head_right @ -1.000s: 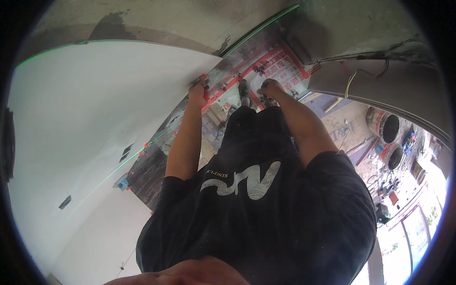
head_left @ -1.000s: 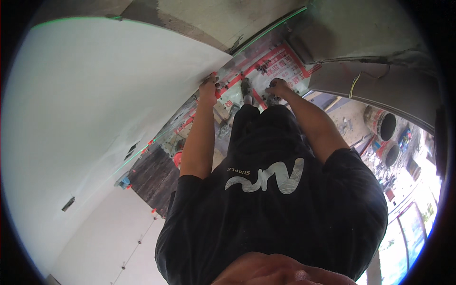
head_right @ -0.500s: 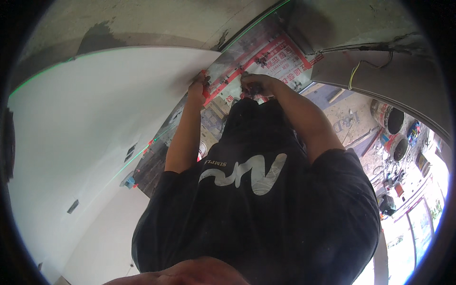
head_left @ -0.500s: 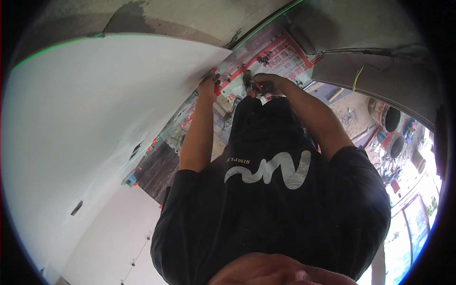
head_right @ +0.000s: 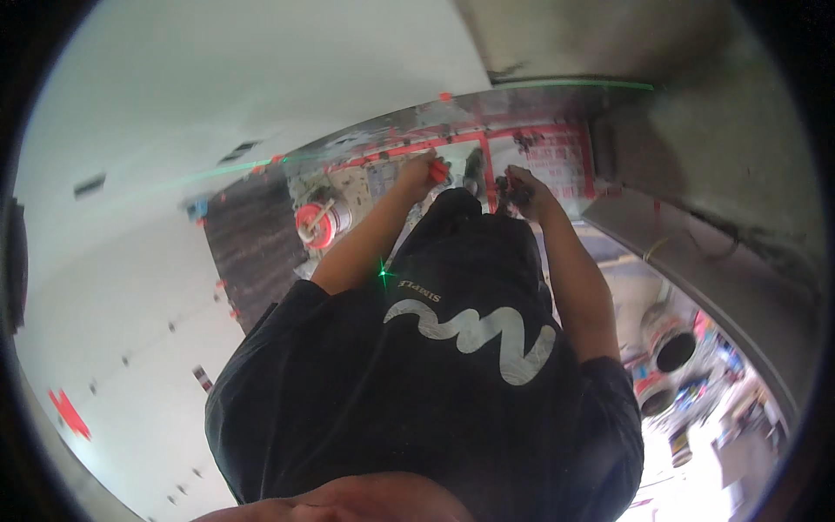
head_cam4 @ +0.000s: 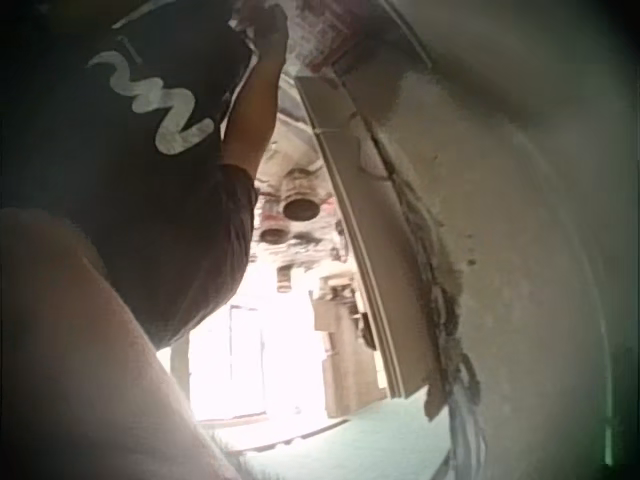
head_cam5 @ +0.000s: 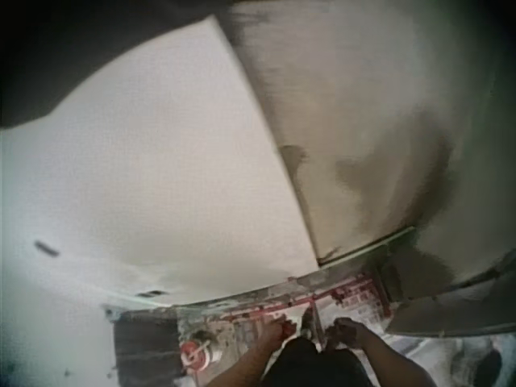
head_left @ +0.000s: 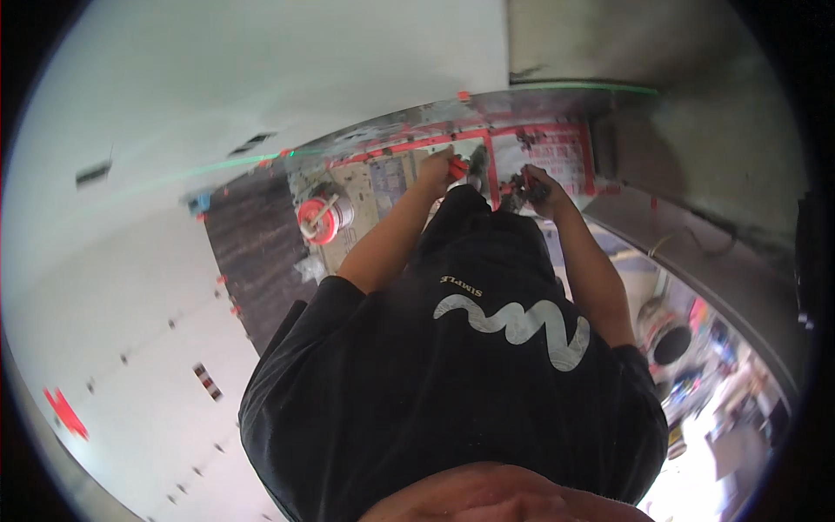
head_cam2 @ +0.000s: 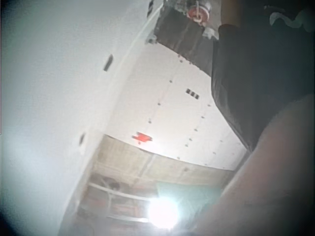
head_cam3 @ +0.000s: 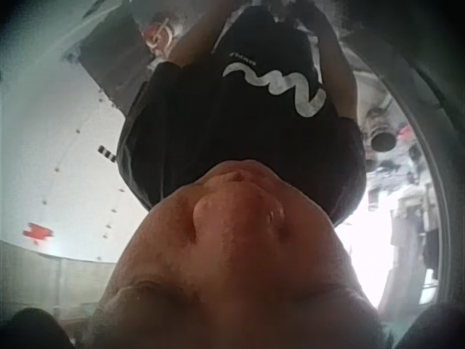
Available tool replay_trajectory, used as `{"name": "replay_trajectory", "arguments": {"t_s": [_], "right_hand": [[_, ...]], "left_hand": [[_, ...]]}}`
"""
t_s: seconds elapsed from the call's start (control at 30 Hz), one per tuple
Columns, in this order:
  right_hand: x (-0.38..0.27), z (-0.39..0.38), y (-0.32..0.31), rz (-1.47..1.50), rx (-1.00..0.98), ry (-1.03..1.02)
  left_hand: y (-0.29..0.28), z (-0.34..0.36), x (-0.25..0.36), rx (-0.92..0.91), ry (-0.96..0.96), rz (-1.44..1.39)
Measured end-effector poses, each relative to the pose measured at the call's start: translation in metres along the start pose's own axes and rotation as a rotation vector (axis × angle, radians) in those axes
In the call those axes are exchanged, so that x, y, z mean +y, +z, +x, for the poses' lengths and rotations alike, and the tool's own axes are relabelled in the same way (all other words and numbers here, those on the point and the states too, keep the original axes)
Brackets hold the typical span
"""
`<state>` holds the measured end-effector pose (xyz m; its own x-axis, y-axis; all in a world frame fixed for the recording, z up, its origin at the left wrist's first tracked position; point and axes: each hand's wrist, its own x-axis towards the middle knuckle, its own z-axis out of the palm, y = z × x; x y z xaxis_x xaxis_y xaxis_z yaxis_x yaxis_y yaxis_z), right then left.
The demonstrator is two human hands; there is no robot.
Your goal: Installing large format wall tiles using a leveling system, spacers, and a rubber mallet.
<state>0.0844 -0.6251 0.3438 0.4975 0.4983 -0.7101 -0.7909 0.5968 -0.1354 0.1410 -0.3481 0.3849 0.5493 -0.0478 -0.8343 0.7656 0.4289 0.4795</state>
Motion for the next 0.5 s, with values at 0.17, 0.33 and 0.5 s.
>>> {"name": "replay_trajectory", "arguments": {"t_s": [0.17, 0.33, 0.5], "right_hand": [[0.009, -0.019, 0.032, -0.162, -0.017, 0.048], [0.021, -0.006, 0.048, -0.143, 0.003, -0.146], [0.026, 0.012, 0.103, -0.175, 0.186, -0.175]], "left_hand": [[-0.021, -0.028, -0.005, 0.118, 0.14, -0.005], [-0.049, -0.031, 0.01, 0.101, 0.491, -0.066], [-0.051, -0.032, 0.015, 0.44, 0.496, 0.102]]}}
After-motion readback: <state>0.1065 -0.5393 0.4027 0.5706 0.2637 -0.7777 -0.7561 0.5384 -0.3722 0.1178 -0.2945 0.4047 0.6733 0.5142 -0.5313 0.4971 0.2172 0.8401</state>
